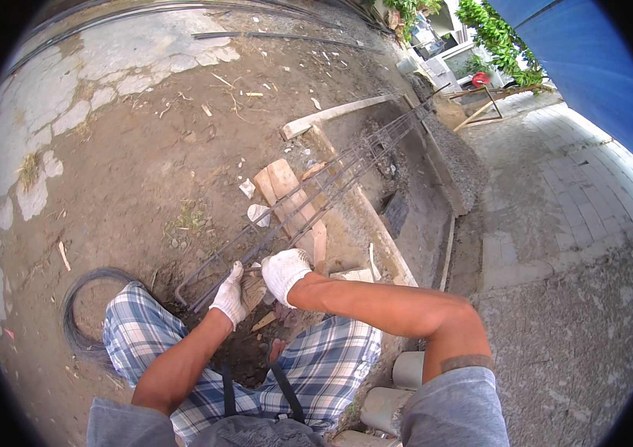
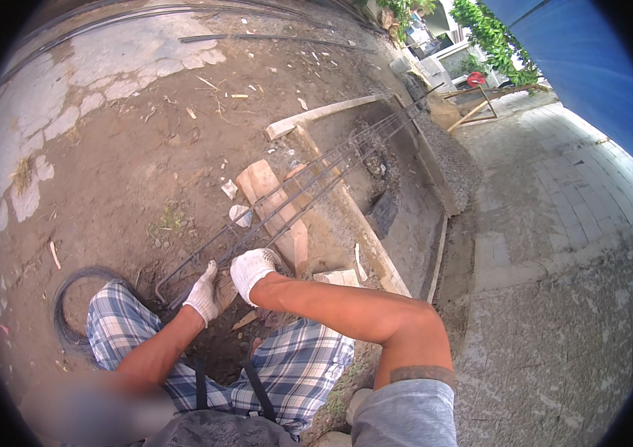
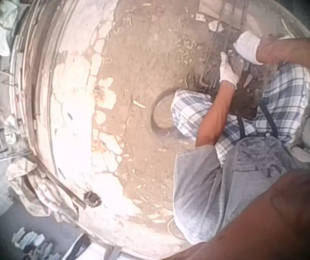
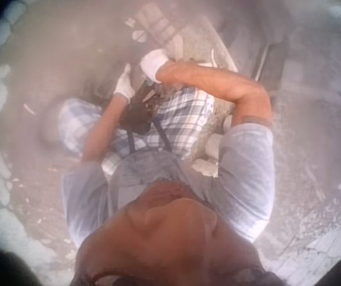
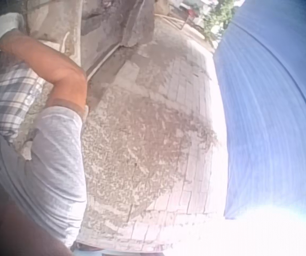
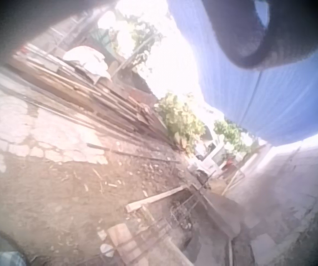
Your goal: The person picks up a pre-fabricated rebar cage and places it into a rectangular wooden formwork. They then use a wire tying tool to secure the intersections of the rebar grid with wire, working systematically along the length of the cage.
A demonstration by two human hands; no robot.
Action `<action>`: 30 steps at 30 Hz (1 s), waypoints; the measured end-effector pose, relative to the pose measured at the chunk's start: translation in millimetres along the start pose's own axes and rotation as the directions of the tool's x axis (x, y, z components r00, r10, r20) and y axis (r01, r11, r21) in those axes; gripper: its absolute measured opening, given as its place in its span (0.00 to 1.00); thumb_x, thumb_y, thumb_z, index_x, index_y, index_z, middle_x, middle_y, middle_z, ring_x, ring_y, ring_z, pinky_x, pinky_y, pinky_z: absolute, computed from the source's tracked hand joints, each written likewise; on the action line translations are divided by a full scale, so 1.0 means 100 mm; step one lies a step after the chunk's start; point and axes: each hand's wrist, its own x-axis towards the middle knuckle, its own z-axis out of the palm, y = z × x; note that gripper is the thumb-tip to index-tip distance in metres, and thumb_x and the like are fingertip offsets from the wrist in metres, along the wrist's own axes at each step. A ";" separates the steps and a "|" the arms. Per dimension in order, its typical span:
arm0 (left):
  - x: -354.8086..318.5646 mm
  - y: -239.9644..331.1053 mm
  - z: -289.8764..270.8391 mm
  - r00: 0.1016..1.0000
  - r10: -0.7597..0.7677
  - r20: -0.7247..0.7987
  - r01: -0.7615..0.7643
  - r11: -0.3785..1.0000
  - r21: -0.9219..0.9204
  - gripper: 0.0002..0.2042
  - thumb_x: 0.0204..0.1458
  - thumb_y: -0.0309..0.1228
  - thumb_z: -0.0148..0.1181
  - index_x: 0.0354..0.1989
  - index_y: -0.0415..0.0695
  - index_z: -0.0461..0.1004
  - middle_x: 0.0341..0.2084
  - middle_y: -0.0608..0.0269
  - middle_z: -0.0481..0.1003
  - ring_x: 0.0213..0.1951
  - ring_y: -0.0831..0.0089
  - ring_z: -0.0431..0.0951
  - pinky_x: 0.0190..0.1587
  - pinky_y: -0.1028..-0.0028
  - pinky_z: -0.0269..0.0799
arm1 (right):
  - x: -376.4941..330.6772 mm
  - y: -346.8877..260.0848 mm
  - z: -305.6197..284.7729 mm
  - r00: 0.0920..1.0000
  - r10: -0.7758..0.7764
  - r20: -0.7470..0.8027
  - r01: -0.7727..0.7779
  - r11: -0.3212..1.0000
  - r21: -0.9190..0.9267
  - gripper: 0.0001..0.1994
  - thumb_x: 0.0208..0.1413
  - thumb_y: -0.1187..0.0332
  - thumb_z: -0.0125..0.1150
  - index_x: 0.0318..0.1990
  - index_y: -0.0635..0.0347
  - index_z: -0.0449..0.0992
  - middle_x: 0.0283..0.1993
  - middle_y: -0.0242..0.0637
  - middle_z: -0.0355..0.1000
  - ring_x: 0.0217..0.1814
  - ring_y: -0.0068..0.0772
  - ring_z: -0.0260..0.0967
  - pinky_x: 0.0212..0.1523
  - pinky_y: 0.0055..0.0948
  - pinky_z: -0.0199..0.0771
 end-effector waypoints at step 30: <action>-0.31 -0.07 0.28 0.998 -0.069 0.009 0.068 0.997 0.032 0.17 0.65 0.50 0.61 0.51 0.52 0.79 0.34 0.66 0.79 0.39 0.63 0.82 0.48 0.57 0.81 | 0.13 0.48 -0.04 0.879 -0.129 0.459 -0.146 0.843 0.517 0.25 0.57 0.48 0.66 0.48 0.63 0.84 0.40 0.42 0.83 0.38 0.49 0.80 0.41 0.42 0.78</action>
